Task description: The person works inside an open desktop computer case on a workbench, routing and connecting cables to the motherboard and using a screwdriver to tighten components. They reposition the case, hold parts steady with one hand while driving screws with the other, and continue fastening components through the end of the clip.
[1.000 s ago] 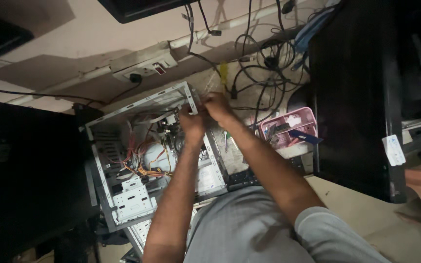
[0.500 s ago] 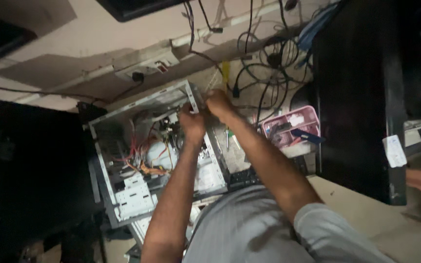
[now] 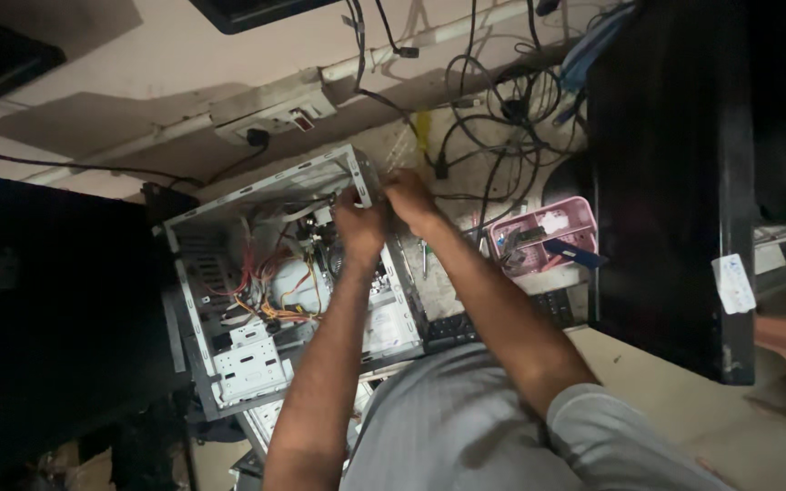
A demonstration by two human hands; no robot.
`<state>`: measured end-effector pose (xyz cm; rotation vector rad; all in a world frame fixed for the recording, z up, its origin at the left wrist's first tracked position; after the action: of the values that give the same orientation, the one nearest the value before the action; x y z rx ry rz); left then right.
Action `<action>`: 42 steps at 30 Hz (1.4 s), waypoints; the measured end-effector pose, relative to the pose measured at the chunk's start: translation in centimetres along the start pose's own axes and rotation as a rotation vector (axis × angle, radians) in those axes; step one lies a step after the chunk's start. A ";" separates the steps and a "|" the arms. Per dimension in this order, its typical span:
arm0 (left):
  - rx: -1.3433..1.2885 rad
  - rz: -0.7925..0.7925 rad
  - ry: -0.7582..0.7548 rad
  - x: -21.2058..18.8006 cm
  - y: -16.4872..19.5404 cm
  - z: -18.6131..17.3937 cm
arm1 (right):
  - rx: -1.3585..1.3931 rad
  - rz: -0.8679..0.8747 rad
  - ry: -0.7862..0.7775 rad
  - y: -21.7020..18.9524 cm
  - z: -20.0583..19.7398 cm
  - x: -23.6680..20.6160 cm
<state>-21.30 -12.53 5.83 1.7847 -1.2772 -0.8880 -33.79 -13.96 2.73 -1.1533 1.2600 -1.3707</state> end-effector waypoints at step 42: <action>-0.455 0.053 -0.525 0.9 -2.7 -0.4 | 0.366 0.143 -0.003 1.0 2.4 -3.3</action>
<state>-19.54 -12.74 3.58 1.1928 -1.2890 -1.5434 -30.95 -11.09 1.68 -0.7966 1.0144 -1.4186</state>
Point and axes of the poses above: each hand's wrist, its own x-axis towards the middle knuckle, its own z-axis out of the palm, y = z × x, the point moved 8 cm from there along x, towards the middle knuckle, and after that the axes turned 13 degrees about -z, right-handed, at the moved point
